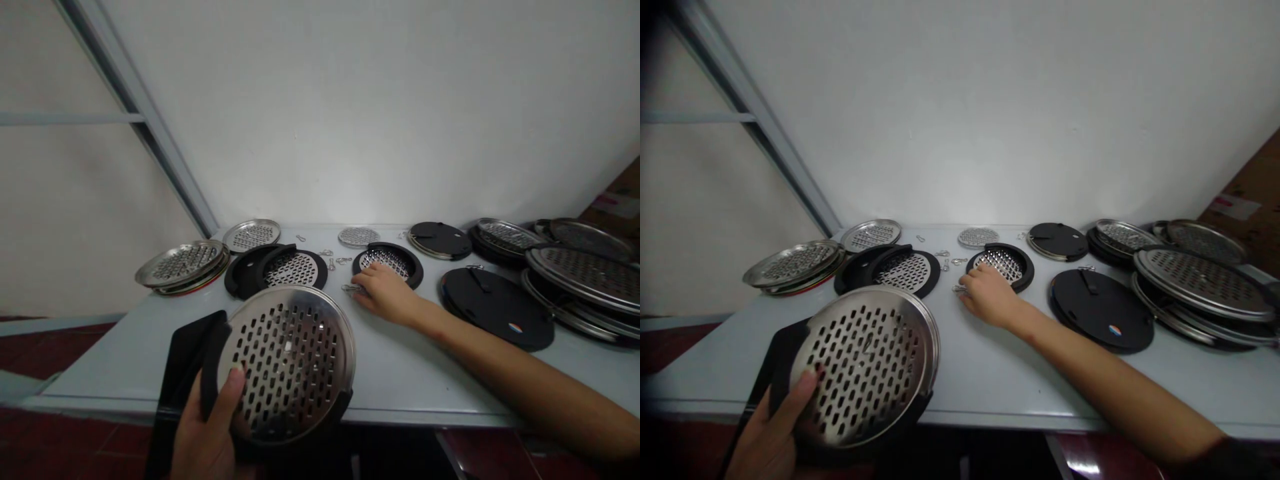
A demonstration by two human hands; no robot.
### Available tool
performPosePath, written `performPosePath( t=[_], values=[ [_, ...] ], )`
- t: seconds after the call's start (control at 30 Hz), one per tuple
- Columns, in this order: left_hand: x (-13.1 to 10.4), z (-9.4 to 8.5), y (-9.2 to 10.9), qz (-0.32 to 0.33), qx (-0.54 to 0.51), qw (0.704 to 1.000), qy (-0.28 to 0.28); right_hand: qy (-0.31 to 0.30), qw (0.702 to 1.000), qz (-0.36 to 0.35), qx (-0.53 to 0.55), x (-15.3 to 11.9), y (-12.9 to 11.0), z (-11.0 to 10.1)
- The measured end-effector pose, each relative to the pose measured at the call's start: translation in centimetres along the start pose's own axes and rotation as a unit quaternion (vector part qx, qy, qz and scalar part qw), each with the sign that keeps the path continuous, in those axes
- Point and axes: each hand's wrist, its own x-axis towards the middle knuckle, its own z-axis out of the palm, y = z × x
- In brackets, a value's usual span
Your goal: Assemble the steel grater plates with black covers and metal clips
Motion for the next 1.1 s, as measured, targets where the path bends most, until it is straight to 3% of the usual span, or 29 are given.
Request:
performPosePath(
  t=[0.07,0.17,0.27,0.33,0.4,0.5,0.53,0.6,0.67,0.8,0.93,1.03,1.1],
  values=[
    [-0.2,-0.2,-0.4,0.082,0.038,0.995,0.038,-0.028,0.998,0.026,-0.049,0.6,-1.4,0.8],
    [-0.2,-1.0,-1.9,0.202,0.128,0.964,0.116,-0.039,0.995,0.052,-0.081,1.0,-2.7,1.3],
    [0.2,-2.1,-3.8,0.382,0.209,0.894,0.102,-0.039,0.995,0.052,-0.075,1.0,-3.1,1.2],
    [0.5,-2.5,-4.7,0.523,0.240,0.817,0.032,-0.042,0.996,0.049,-0.064,0.9,-2.9,1.0],
    [0.8,-2.2,-4.8,0.656,0.240,0.711,-0.081,-0.044,0.997,0.049,-0.045,0.7,-2.6,0.8],
    [0.5,-0.8,-4.4,0.780,0.229,0.541,-0.214,-0.046,0.997,0.058,0.003,0.3,-1.6,0.4],
    [0.3,-0.2,-4.3,0.798,0.238,0.505,-0.228,-0.044,0.997,0.062,0.016,0.1,-1.2,0.2],
    [-0.2,0.8,-4.6,0.795,0.262,0.500,-0.222,-0.036,0.993,0.080,0.073,-0.5,-0.2,-0.2],
    [-0.4,1.5,-5.3,0.777,0.274,0.523,-0.220,-0.027,0.970,0.112,0.216,-1.2,0.8,-0.5],
    [0.0,2.4,-6.2,0.743,0.303,0.542,-0.250,-0.008,0.838,0.149,0.525,-2.7,2.2,-0.8],
    [0.4,3.1,-5.7,0.729,0.352,0.519,-0.273,0.015,0.768,0.162,0.620,-3.8,2.2,-1.0],
    [0.7,3.3,-5.2,0.727,0.355,0.511,-0.290,0.005,0.734,0.171,0.658,-4.1,1.4,-1.2],
    [0.9,3.5,-4.7,0.702,0.355,0.521,-0.333,-0.016,0.716,0.167,0.678,-4.1,0.7,-1.2]
  ],
)
